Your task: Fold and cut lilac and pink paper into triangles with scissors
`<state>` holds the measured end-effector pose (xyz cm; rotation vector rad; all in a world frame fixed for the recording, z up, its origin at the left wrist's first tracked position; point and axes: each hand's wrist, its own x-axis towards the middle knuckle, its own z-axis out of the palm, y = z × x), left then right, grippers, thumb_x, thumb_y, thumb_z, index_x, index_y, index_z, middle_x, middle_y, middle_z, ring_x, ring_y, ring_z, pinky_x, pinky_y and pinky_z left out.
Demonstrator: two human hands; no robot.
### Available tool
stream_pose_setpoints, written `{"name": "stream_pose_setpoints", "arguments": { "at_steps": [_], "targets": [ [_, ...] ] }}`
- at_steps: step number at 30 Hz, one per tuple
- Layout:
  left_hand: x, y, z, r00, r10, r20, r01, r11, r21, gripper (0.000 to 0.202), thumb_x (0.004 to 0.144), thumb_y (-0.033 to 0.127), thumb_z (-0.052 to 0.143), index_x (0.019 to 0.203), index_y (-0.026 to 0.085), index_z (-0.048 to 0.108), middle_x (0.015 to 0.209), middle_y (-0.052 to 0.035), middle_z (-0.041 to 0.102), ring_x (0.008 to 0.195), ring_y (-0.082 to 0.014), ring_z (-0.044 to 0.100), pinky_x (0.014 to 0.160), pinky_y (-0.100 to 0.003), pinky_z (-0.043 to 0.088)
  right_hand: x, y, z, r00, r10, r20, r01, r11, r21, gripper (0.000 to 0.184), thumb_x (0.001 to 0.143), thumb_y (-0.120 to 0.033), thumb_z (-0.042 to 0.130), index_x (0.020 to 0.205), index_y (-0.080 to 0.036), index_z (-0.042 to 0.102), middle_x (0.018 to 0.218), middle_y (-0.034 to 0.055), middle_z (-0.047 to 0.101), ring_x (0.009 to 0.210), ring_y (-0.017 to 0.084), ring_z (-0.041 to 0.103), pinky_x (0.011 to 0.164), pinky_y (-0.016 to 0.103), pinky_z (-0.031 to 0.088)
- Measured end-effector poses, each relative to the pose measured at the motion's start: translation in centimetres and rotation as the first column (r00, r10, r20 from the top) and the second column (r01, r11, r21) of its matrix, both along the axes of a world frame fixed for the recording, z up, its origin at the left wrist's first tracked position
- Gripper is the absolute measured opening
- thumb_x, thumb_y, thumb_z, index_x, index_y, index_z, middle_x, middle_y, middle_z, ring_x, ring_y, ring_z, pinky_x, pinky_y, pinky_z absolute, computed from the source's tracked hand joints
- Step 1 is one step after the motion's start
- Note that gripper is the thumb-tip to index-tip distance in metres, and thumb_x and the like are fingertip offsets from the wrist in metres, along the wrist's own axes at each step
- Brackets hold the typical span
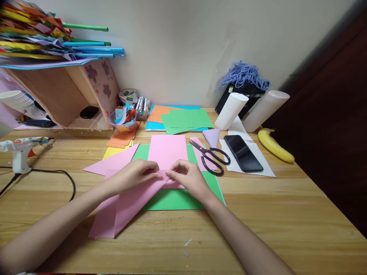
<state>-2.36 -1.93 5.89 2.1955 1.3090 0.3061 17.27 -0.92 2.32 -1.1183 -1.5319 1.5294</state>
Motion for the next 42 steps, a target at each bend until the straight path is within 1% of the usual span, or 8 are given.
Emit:
{"name": "stream_pose_setpoints", "arguments": {
  "at_steps": [8,15,21,26,29,33,35,42],
  "targets": [
    [0.1,0.0,0.1,1.0,-0.003,-0.014,0.003,1.0,-0.003,0.031,0.086,0.039,0.045,0.068,0.016,0.055,0.062,0.0009,0.056,0.056,-0.0097,0.044,0.052,-0.021,0.025,-0.1,-0.1,-0.4,0.999,-0.039,-0.009,0.039,0.999,0.031,0.02,0.07,-0.033,0.068,0.067,-0.017,0.057,0.063,-0.0011,0.058,0.058,0.012,0.056,0.056,0.025,0.045],
    [0.2,0.1,-0.2,1.0,0.006,0.029,-0.005,0.999,-0.033,0.033,0.085,0.041,0.045,0.067,0.015,0.054,0.061,0.0013,0.055,0.054,-0.0095,0.043,0.051,-0.021,0.025,-0.2,-0.2,-0.4,0.998,-0.058,0.008,0.057,0.993,0.105,0.018,0.07,-0.031,0.068,0.066,-0.017,0.058,0.064,-0.0012,0.058,0.059,0.011,0.053,0.057,0.024,0.043],
    [0.1,0.2,-0.3,0.998,0.045,0.044,-0.043,0.998,-0.051,0.031,0.086,0.04,0.045,0.071,0.015,0.058,0.068,-0.0009,0.06,0.059,-0.0112,0.047,0.053,-0.021,0.028,-0.3,-0.3,-0.2,0.997,-0.08,-0.005,0.079,0.989,0.125,0.017,0.07,-0.03,0.068,0.067,-0.016,0.06,0.065,0.0,0.06,0.061,0.011,0.054,0.058,0.024,0.043],
    [0.1,0.3,-0.5,0.998,0.05,0.025,-0.049,0.998,-0.034,0.031,0.086,0.039,0.044,0.073,0.016,0.059,0.069,-0.0018,0.061,0.061,-0.0121,0.049,0.054,-0.022,0.028,-0.3,-0.3,-0.2,0.994,-0.102,-0.028,0.104,0.989,0.107,0.018,0.069,-0.031,0.07,0.066,-0.016,0.059,0.065,0.0002,0.06,0.06,0.011,0.055,0.056,0.024,0.044],
    [0.1,0.3,-0.3,0.998,0.064,0.017,-0.063,0.997,-0.032,0.029,0.086,0.037,0.044,0.075,0.016,0.06,0.071,-0.0021,0.062,0.062,-0.0126,0.051,0.055,-0.022,0.029,-0.3,-0.1,-0.3,0.988,-0.131,-0.086,0.136,0.989,0.058,0.02,0.065,-0.03,0.073,0.069,-0.017,0.058,0.065,-0.0007,0.06,0.058,0.011,0.057,0.055,0.024,0.046],
    [0.1,0.3,0.0,0.997,0.077,0.013,-0.077,0.996,-0.04,0.027,0.086,0.035,0.043,0.076,0.016,0.06,0.073,-0.002,0.063,0.064,-0.0128,0.052,0.056,-0.022,0.03,0.0,0.5,-0.6,0.986,-0.11,-0.127,0.108,0.994,-0.029,0.027,0.061,-0.029,0.075,0.08,-0.016,0.062,0.065,-0.0015,0.061,0.058,0.011,0.06,0.058,0.025,0.05],
    [0.1,0.2,0.1,0.997,0.076,0.015,-0.075,0.996,-0.038,0.027,0.087,0.035,0.043,0.076,0.017,0.06,0.073,-0.0019,0.063,0.064,-0.0128,0.052,0.057,-0.023,0.031,0.1,0.7,-0.6,0.987,-0.099,-0.125,0.093,0.994,-0.052,0.027,0.06,-0.029,0.075,0.081,-0.016,0.063,0.064,-0.0011,0.062,0.057,0.011,0.061,0.059,0.024,0.05],
    [0.0,0.3,0.0,0.998,0.061,0.028,-0.06,0.997,-0.043,0.026,0.087,0.034,0.042,0.075,0.017,0.058,0.073,-0.0016,0.062,0.064,-0.0128,0.051,0.057,-0.023,0.031,0.3,0.9,-0.6,0.984,-0.115,-0.136,0.11,0.993,-0.043,0.022,0.062,-0.029,0.074,0.077,-0.017,0.065,0.064,-0.0003,0.065,0.056,0.011,0.061,0.057,0.024,0.051]
  ]
}}
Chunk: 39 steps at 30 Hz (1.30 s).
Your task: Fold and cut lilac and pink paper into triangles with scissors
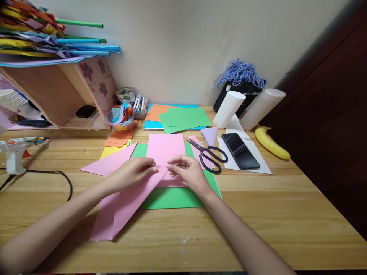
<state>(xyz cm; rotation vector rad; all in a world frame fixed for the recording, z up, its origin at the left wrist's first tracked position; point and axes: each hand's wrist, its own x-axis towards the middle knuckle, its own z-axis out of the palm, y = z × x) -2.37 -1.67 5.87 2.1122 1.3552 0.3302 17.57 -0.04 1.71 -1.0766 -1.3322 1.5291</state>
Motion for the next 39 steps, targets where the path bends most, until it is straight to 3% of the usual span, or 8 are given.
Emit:
{"name": "stream_pose_setpoints", "arguments": {
  "at_steps": [7,18,32,39],
  "targets": [
    [0.0,-0.1,0.4,0.999,-0.034,0.01,0.034,0.999,0.004,0.027,0.088,0.034,0.04,0.077,0.016,0.058,0.075,-0.0027,0.062,0.066,-0.0135,0.051,0.059,-0.023,0.033,1.0,0.5,0.5,0.995,0.089,0.047,-0.093,0.992,0.084,0.017,0.064,-0.028,0.073,0.075,-0.017,0.066,0.069,0.0004,0.066,0.06,0.012,0.062,0.06,0.025,0.051],
    [0.1,-0.4,1.0,0.994,-0.097,-0.047,0.099,0.995,0.03,0.028,0.089,0.032,0.04,0.075,0.016,0.059,0.069,-0.0016,0.06,0.061,-0.0121,0.049,0.054,-0.022,0.028,1.5,0.6,0.8,0.969,0.216,0.119,-0.222,0.974,0.043,0.021,0.067,-0.034,0.07,0.071,-0.016,0.059,0.065,0.0007,0.064,0.059,0.012,0.061,0.06,0.027,0.05],
    [0.1,-0.3,0.4,0.986,-0.096,-0.137,0.107,0.991,0.081,0.03,0.09,0.035,0.038,0.079,0.017,0.059,0.071,-0.0034,0.062,0.061,-0.0137,0.052,0.054,-0.023,0.026,0.8,0.1,0.5,0.982,0.135,0.129,-0.147,0.985,0.085,0.024,0.066,-0.034,0.072,0.068,-0.015,0.058,0.064,0.0022,0.064,0.059,0.013,0.061,0.059,0.027,0.05],
    [0.1,0.0,0.2,0.99,-0.068,-0.121,0.078,0.993,0.084,0.028,0.089,0.034,0.039,0.078,0.017,0.058,0.072,-0.0033,0.062,0.061,-0.0134,0.051,0.055,-0.023,0.028,0.4,0.2,0.1,0.998,-0.022,0.058,0.018,0.996,0.084,0.031,0.06,-0.037,0.075,0.069,-0.017,0.054,0.06,-0.0001,0.061,0.051,0.012,0.059,0.051,0.025,0.049]
  ]
}}
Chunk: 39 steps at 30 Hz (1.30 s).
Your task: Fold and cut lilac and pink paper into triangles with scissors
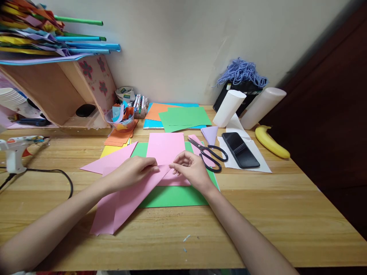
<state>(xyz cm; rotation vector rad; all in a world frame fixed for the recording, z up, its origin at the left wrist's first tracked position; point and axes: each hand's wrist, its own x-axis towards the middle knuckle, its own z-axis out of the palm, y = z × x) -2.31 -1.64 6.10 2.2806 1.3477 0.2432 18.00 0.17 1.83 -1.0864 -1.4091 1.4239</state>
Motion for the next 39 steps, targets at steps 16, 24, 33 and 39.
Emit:
{"name": "stream_pose_setpoints", "arguments": {
  "at_steps": [16,24,33,39],
  "targets": [
    [0.0,0.1,-0.1,0.997,-0.009,0.071,0.013,0.998,-0.054,0.029,0.09,0.034,0.037,0.079,0.016,0.057,0.074,-0.0032,0.061,0.063,-0.0132,0.051,0.057,-0.022,0.031,-1.0,-0.9,0.6,0.985,0.167,-0.041,-0.172,0.96,-0.221,0.03,0.065,-0.042,0.07,0.071,-0.014,0.06,0.06,0.0023,0.067,0.055,0.013,0.064,0.058,0.026,0.053],
    [0.0,0.3,-0.6,0.995,0.001,0.095,0.005,0.998,-0.056,0.03,0.09,0.035,0.036,0.078,0.016,0.056,0.074,-0.003,0.06,0.063,-0.0129,0.049,0.059,-0.023,0.032,-1.4,-0.9,0.1,0.99,0.049,-0.133,-0.073,0.98,-0.183,0.031,0.07,-0.046,0.064,0.07,-0.016,0.058,0.063,-0.0003,0.063,0.056,0.012,0.063,0.058,0.025,0.056],
    [0.5,0.0,-0.5,0.989,0.019,0.146,-0.002,0.994,-0.112,0.03,0.09,0.035,0.036,0.074,0.016,0.052,0.07,-0.0008,0.057,0.062,-0.0119,0.047,0.057,-0.023,0.031,-1.2,-0.7,0.0,0.988,0.019,-0.155,-0.057,0.968,-0.246,0.037,0.071,-0.051,0.061,0.071,-0.015,0.061,0.06,0.0021,0.065,0.052,0.013,0.062,0.052,0.024,0.054],
    [0.7,0.0,-0.8,0.968,0.108,0.226,-0.085,0.99,-0.109,0.03,0.089,0.036,0.036,0.07,0.017,0.049,0.065,0.0008,0.051,0.06,-0.0117,0.044,0.055,-0.023,0.029,-1.7,-1.6,0.1,0.987,0.142,-0.072,-0.157,0.936,-0.316,0.035,0.064,-0.046,0.07,0.073,-0.014,0.059,0.065,-0.0006,0.064,0.055,0.011,0.062,0.057,0.025,0.054]
  ]
}}
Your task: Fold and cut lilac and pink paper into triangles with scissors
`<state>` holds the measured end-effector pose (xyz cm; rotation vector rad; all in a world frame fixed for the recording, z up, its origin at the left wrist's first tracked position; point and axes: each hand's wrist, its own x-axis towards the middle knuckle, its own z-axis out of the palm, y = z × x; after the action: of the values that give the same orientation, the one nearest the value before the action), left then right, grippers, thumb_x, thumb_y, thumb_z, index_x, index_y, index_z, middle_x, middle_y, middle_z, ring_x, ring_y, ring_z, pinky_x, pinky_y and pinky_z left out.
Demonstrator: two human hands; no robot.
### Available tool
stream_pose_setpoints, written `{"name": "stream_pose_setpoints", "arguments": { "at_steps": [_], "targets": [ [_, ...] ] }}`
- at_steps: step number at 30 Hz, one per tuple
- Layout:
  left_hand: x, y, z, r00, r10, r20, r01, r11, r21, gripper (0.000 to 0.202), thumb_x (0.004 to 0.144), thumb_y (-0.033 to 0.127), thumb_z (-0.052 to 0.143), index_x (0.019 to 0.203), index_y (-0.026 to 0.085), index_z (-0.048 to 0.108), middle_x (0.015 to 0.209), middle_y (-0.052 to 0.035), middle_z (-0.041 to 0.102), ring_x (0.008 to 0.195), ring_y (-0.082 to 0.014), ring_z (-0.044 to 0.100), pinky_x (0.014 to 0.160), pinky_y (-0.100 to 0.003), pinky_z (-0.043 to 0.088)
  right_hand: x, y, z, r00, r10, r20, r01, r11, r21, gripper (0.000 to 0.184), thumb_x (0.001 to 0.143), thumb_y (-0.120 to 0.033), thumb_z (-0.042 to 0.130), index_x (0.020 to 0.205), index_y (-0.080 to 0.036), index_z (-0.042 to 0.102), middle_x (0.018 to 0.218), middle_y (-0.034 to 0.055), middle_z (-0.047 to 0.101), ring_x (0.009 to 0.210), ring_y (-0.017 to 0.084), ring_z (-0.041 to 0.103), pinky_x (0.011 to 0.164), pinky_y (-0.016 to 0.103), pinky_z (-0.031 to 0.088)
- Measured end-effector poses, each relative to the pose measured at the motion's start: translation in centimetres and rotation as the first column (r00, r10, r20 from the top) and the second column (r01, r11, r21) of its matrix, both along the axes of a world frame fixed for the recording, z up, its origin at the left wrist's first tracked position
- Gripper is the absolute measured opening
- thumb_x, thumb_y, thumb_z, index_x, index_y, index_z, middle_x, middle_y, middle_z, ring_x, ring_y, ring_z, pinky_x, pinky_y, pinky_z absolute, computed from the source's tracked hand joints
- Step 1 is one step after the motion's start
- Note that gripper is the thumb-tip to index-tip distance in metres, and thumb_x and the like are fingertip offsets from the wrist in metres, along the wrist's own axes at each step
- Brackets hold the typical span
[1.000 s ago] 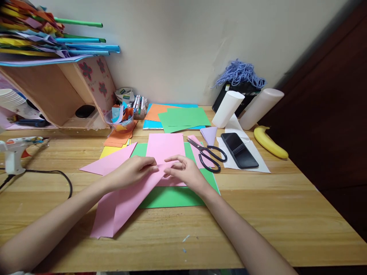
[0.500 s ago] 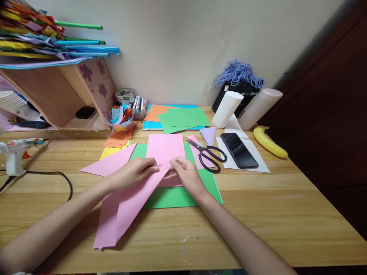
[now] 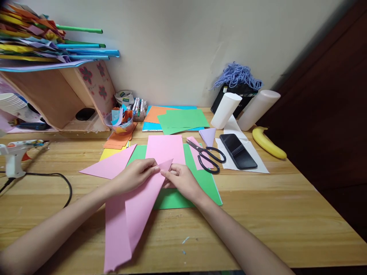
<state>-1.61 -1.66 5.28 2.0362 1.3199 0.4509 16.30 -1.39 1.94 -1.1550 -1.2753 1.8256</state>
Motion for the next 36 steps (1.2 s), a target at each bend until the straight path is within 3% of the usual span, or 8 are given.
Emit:
{"name": "stream_pose_setpoints", "arguments": {
  "at_steps": [7,12,15,19,24,27,31,36],
  "targets": [
    [-0.5,0.7,-0.4,1.0,-0.007,0.0,0.007,0.98,-0.201,0.039,0.084,0.048,0.039,0.062,0.017,0.045,0.059,0.0031,0.043,0.054,-0.0107,0.037,0.051,-0.024,0.026,1.2,1.1,0.0,0.991,-0.062,0.116,0.047,0.991,0.126,0.037,0.065,-0.049,0.067,0.063,-0.015,0.051,0.054,-0.0026,0.057,0.051,0.012,0.058,0.051,0.024,0.048],
    [-0.4,0.6,-0.5,1.0,0.022,0.012,-0.021,0.995,-0.094,0.037,0.086,0.043,0.037,0.059,0.017,0.037,0.058,0.0025,0.043,0.054,-0.011,0.037,0.052,-0.024,0.025,1.0,1.0,0.3,0.999,0.039,-0.008,-0.04,0.999,-0.012,0.036,0.067,-0.048,0.066,0.069,-0.015,0.052,0.064,-0.0011,0.059,0.061,0.013,0.059,0.062,0.029,0.05],
    [-0.1,0.5,-0.7,0.999,0.051,0.02,-0.05,0.998,-0.045,0.035,0.086,0.041,0.037,0.06,0.018,0.037,0.058,0.0021,0.045,0.054,-0.0113,0.038,0.052,-0.024,0.024,0.7,0.7,0.5,0.997,0.073,-0.003,-0.073,0.993,-0.091,0.035,0.066,-0.046,0.068,0.072,-0.015,0.054,0.067,-0.0007,0.059,0.063,0.013,0.058,0.064,0.029,0.05],
    [-0.1,0.5,-1.2,0.996,0.084,0.03,-0.084,0.996,0.021,0.033,0.087,0.038,0.037,0.061,0.018,0.04,0.057,0.0025,0.046,0.055,-0.0114,0.04,0.053,-0.024,0.025,0.5,0.6,0.5,1.0,0.006,0.012,-0.005,0.996,-0.086,0.034,0.066,-0.046,0.067,0.066,-0.016,0.05,0.06,-0.0035,0.053,0.056,0.01,0.052,0.056,0.024,0.045],
    [-0.2,1.0,-1.7,0.987,0.15,0.052,-0.153,0.986,0.063,0.032,0.087,0.035,0.038,0.059,0.018,0.038,0.056,0.003,0.043,0.055,-0.0116,0.04,0.054,-0.024,0.026,0.4,0.6,0.0,0.988,0.149,-0.03,-0.151,0.985,-0.085,0.034,0.064,-0.043,0.07,0.066,-0.015,0.051,0.059,-0.0049,0.05,0.054,0.008,0.048,0.056,0.022,0.041],
    [-0.3,1.3,-2.0,0.979,0.187,0.08,-0.192,0.979,0.071,0.034,0.087,0.037,0.038,0.058,0.018,0.035,0.055,0.0035,0.041,0.055,-0.0117,0.039,0.054,-0.024,0.026,0.3,0.6,-0.1,0.993,0.113,-0.036,-0.116,0.987,-0.11,0.037,0.066,-0.047,0.067,0.065,-0.015,0.05,0.059,-0.0048,0.05,0.054,0.008,0.047,0.056,0.023,0.04],
    [-0.4,1.5,-2.1,0.961,0.241,0.136,-0.254,0.963,0.088,0.034,0.087,0.037,0.038,0.059,0.018,0.037,0.055,0.0036,0.041,0.056,-0.012,0.04,0.055,-0.024,0.027,0.3,0.6,0.0,0.978,0.205,-0.035,-0.206,0.977,-0.057,0.033,0.065,-0.043,0.069,0.068,-0.014,0.054,0.06,-0.0042,0.052,0.055,0.008,0.048,0.056,0.023,0.038],
    [-0.6,1.8,-2.6,0.946,0.278,0.166,-0.295,0.951,0.093,0.032,0.087,0.037,0.038,0.06,0.018,0.039,0.056,0.0034,0.043,0.057,-0.0122,0.041,0.055,-0.024,0.028,0.5,0.6,0.0,0.976,0.214,0.028,-0.214,0.977,-0.003,0.03,0.07,-0.042,0.064,0.065,-0.014,0.052,0.057,-0.0052,0.051,0.051,0.008,0.046,0.05,0.022,0.034]
  ]
}}
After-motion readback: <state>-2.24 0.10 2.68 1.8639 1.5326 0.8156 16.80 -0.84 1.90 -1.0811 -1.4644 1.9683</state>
